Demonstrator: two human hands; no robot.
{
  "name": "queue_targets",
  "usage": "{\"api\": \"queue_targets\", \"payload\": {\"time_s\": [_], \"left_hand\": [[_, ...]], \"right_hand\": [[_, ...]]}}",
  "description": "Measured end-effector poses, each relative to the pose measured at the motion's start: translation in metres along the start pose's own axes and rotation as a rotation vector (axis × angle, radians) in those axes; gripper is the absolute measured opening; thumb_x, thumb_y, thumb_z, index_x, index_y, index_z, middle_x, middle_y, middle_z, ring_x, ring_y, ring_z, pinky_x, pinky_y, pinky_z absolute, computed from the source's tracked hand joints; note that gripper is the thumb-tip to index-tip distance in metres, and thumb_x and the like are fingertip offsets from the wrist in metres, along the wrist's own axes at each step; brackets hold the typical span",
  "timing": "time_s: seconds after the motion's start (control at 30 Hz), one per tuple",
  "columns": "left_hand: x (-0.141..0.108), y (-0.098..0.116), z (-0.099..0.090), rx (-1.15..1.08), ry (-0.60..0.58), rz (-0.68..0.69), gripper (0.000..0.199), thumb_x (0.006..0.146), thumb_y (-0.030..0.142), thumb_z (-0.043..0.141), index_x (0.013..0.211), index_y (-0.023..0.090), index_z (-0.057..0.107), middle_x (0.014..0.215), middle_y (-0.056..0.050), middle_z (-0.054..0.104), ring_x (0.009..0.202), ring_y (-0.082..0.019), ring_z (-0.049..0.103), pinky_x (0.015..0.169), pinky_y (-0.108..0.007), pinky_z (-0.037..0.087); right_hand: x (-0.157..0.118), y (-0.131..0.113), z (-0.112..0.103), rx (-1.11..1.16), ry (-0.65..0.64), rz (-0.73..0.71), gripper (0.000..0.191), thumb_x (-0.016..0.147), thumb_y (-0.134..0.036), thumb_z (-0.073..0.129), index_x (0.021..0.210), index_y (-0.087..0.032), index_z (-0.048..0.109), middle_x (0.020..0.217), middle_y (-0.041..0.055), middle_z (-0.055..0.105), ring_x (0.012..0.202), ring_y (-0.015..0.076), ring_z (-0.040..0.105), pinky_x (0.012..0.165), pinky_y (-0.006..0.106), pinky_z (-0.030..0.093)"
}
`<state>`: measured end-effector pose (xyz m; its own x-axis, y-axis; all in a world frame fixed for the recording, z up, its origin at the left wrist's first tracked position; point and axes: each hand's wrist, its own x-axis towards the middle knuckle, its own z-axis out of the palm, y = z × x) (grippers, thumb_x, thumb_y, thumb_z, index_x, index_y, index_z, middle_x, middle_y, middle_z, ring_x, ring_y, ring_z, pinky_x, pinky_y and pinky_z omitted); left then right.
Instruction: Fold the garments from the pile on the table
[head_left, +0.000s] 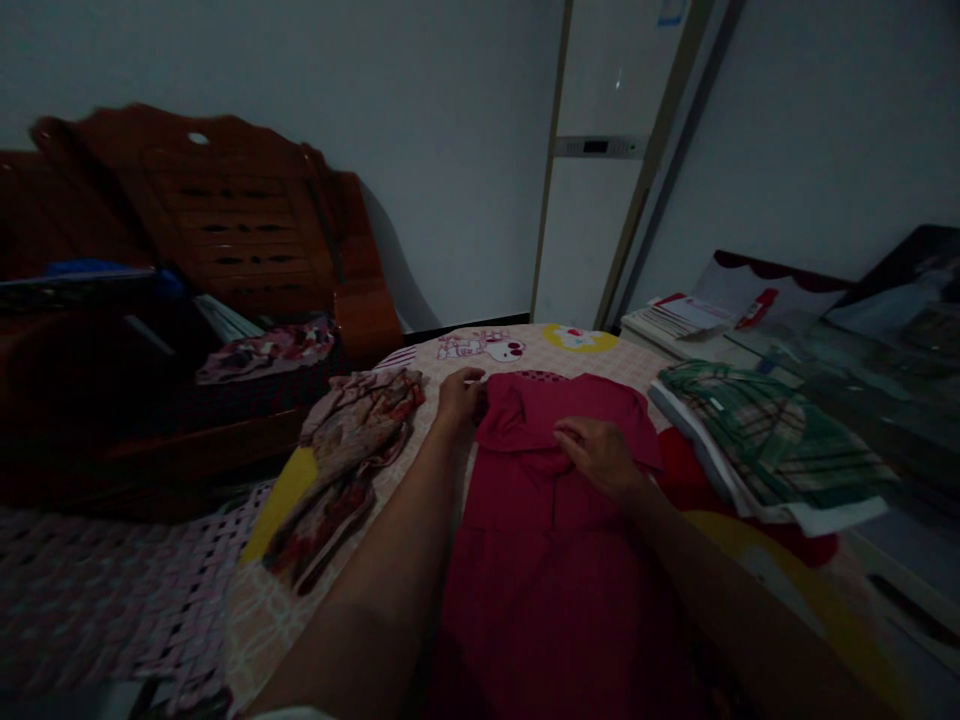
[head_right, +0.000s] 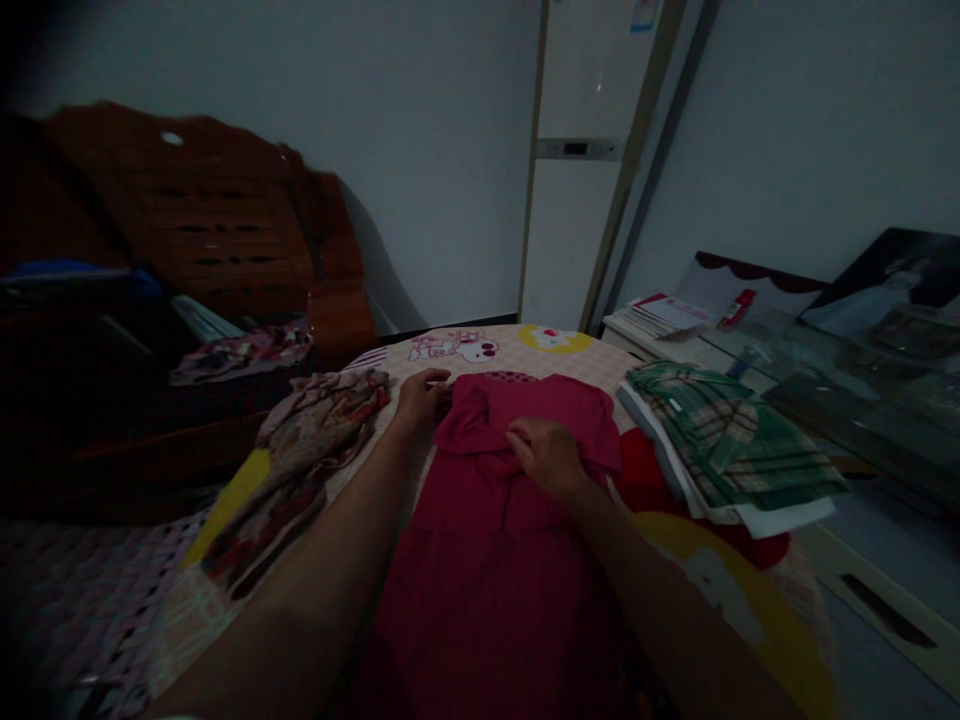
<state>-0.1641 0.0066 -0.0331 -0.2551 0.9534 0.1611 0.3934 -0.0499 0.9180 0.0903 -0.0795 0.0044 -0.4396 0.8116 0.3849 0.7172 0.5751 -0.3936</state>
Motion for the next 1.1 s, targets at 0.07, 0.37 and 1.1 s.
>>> {"api": "queue_targets", "payload": {"time_s": [0.07, 0.37, 1.1], "left_hand": [[0.002, 0.001, 0.001, 0.142, -0.028, 0.11, 0.037, 0.081, 0.013, 0.05, 0.113, 0.017, 0.069, 0.1, -0.009, 0.074, 0.09, -0.019, 0.07, 0.084, -0.033, 0.055], [0.004, 0.003, 0.001, 0.41, -0.145, 0.302, 0.047, 0.084, 0.006, 0.041, 0.121, 0.016, 0.068, 0.123, -0.007, 0.069, 0.116, -0.019, 0.062, 0.105, -0.032, 0.045], [0.031, 0.004, 0.004, 0.55, -0.281, 0.323, 0.041, 0.084, 0.011, 0.043, 0.11, 0.017, 0.073, 0.114, -0.011, 0.07, 0.108, -0.023, 0.062, 0.098, -0.035, 0.045]], "right_hand": [[0.008, -0.009, -0.001, -0.042, -0.022, -0.134, 0.019, 0.093, -0.02, 0.052, 0.093, -0.019, 0.071, 0.093, 0.0082, 0.073, 0.083, 0.0193, 0.066, 0.075, 0.029, 0.046], [0.036, -0.058, 0.054, -0.255, -0.19, -0.263, 0.011, 0.089, -0.018, 0.06, 0.097, -0.014, 0.066, 0.1, 0.0163, 0.068, 0.091, 0.0266, 0.063, 0.078, 0.036, 0.048], [0.027, 0.031, 0.015, 0.701, 0.054, 0.745, 0.014, 0.072, -0.009, 0.051, 0.072, -0.019, 0.06, 0.043, -0.0051, 0.055, 0.035, 0.0098, 0.049, 0.034, 0.018, 0.033]]}}
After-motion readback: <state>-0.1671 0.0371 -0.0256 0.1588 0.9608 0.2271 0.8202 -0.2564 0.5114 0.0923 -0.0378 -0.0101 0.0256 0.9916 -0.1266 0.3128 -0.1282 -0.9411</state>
